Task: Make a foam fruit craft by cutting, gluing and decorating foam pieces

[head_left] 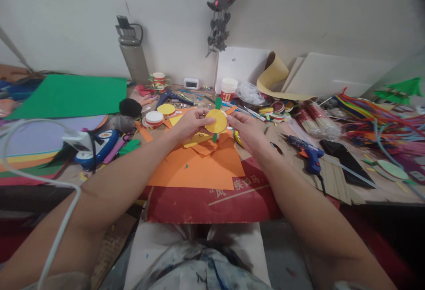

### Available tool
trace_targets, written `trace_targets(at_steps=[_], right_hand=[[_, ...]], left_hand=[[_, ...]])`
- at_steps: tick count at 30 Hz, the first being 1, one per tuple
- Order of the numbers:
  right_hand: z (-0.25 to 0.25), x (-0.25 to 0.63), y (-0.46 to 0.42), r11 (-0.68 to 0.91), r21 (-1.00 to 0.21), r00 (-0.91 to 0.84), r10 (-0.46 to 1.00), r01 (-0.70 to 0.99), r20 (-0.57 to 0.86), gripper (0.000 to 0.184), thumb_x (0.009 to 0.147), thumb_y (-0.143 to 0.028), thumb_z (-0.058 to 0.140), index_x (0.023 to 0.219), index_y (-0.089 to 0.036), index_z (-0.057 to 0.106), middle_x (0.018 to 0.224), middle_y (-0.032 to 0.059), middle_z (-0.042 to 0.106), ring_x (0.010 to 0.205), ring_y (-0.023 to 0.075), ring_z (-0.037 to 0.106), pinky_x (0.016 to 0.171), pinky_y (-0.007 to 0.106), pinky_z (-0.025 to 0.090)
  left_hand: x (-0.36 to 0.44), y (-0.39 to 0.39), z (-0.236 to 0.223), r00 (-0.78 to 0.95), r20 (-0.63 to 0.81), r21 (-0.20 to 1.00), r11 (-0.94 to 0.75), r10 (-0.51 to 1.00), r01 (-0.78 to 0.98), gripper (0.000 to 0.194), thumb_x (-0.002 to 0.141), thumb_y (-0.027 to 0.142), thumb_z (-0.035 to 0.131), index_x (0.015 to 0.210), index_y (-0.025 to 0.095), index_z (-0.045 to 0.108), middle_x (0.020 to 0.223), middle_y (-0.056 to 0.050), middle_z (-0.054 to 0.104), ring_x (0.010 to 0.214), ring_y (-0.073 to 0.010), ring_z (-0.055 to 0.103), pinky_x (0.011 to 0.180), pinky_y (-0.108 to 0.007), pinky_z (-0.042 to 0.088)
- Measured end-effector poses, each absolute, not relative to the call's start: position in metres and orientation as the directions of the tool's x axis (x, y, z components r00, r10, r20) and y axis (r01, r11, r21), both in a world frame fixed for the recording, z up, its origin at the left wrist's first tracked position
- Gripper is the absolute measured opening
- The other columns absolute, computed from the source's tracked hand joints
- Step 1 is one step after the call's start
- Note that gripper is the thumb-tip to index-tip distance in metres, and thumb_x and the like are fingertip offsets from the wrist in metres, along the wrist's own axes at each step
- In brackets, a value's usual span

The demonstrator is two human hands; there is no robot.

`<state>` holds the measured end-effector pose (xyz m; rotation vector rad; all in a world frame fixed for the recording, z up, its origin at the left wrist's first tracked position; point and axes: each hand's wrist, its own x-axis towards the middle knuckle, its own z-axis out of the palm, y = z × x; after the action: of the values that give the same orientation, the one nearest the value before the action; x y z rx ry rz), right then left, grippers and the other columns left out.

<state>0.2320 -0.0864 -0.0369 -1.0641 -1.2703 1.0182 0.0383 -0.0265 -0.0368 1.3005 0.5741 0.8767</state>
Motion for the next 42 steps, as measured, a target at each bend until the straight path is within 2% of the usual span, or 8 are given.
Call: trace_targets(at_steps=[4, 9, 15, 18, 24, 26, 34, 42], right_hand=[[-0.036, 0.233, -0.086, 0.23, -0.973, 0.035, 0.973, -0.002, 0.229, 0.042, 0.07, -0.059, 0.084, 0.082, -0.022, 0.067, 0.084, -0.0003, 0.068, 0.083, 0.0164, 0.059, 0.083, 0.032, 0.05], [-0.04, 0.237, -0.081, 0.278, -0.961, 0.154, 0.949, 0.002, 0.275, 0.039, 0.074, -0.055, 0.081, 0.092, -0.023, 0.07, 0.091, 0.0002, 0.07, 0.086, 0.0164, 0.06, 0.084, 0.032, 0.049], [-0.042, 0.241, -0.082, 0.258, -0.921, 0.037, 0.959, 0.292, 0.28, 0.016, 0.084, -0.036, 0.074, 0.086, -0.021, 0.073, 0.082, 0.0012, 0.071, 0.076, 0.0169, 0.058, 0.075, 0.033, 0.045], [-0.037, 0.236, -0.092, 0.323, -0.812, -0.147, 0.946, 0.487, 0.289, 0.006, 0.086, -0.026, 0.074, 0.085, -0.02, 0.076, 0.086, 0.0032, 0.074, 0.078, 0.0172, 0.059, 0.078, 0.034, 0.044], [-0.032, 0.225, -0.108, 0.424, -0.394, -0.379, 0.906, 0.816, 0.191, 0.008, 0.087, -0.019, 0.079, 0.095, -0.021, 0.08, 0.106, 0.0089, 0.074, 0.105, 0.026, 0.064, 0.094, 0.041, 0.04], [-0.034, 0.224, -0.108, 0.425, -0.312, -0.395, 0.905, 0.85, 0.158, 0.005, 0.089, -0.018, 0.078, 0.093, -0.021, 0.08, 0.106, 0.0092, 0.075, 0.11, 0.0281, 0.063, 0.096, 0.043, 0.037], [-0.032, 0.218, -0.109, 0.428, -0.228, -0.41, 0.904, 0.875, 0.122, 0.01, 0.094, -0.013, 0.068, 0.094, -0.018, 0.076, 0.103, 0.0091, 0.077, 0.107, 0.0255, 0.067, 0.091, 0.039, 0.032], [-0.02, 0.204, -0.121, 0.435, 0.068, -0.438, 0.898, 0.898, 0.041, 0.026, 0.102, -0.013, 0.048, 0.107, -0.011, 0.074, 0.112, 0.0178, 0.074, 0.107, 0.0304, 0.067, 0.086, 0.041, 0.033]], left_hand=[[0.038, -0.026, -0.036, 0.565, 0.112, 0.975, 0.021, 0.818, -0.223, 0.056, 0.059, 0.039, 0.1, 0.095, 0.011, 0.069, 0.084, -0.005, 0.074, 0.07, -0.0144, 0.071, 0.059, -0.026, 0.062], [0.035, -0.021, -0.033, 0.468, 0.154, 0.964, -0.028, 0.87, -0.265, 0.053, 0.06, 0.037, 0.098, 0.094, 0.011, 0.068, 0.09, -0.005, 0.073, 0.075, -0.0151, 0.072, 0.06, -0.026, 0.063], [0.029, -0.011, -0.032, 0.296, 0.142, 0.951, -0.048, 0.945, -0.305, 0.042, 0.067, 0.029, 0.093, 0.095, 0.015, 0.065, 0.095, -0.003, 0.073, 0.078, -0.0117, 0.07, 0.06, -0.02, 0.06], [0.028, -0.008, -0.034, 0.272, 0.139, 0.947, -0.048, 0.952, -0.316, 0.038, 0.07, 0.027, 0.089, 0.099, 0.016, 0.066, 0.097, -0.003, 0.073, 0.079, -0.0117, 0.07, 0.058, -0.019, 0.058], [0.028, -0.006, -0.036, 0.273, 0.113, 0.953, -0.027, 0.955, -0.3, 0.034, 0.073, 0.027, 0.086, 0.098, 0.017, 0.066, 0.094, -0.003, 0.074, 0.077, -0.012, 0.071, 0.055, -0.019, 0.054], [0.028, -0.007, -0.036, 0.284, 0.109, 0.96, -0.026, 0.953, -0.28, 0.034, 0.073, 0.029, 0.087, 0.097, 0.017, 0.066, 0.092, -0.003, 0.074, 0.075, -0.0124, 0.071, 0.054, -0.019, 0.054], [0.029, -0.008, -0.037, 0.341, 0.148, 0.953, -0.041, 0.928, -0.301, 0.045, 0.066, 0.032, 0.094, 0.095, 0.016, 0.065, 0.093, -0.004, 0.074, 0.075, -0.0119, 0.071, 0.055, -0.018, 0.055], [0.03, -0.011, -0.04, 0.358, 0.177, 0.957, -0.075, 0.917, -0.281, 0.051, 0.065, 0.038, 0.096, 0.1, 0.016, 0.066, 0.091, -0.002, 0.073, 0.074, -0.0119, 0.07, 0.053, -0.02, 0.055]])
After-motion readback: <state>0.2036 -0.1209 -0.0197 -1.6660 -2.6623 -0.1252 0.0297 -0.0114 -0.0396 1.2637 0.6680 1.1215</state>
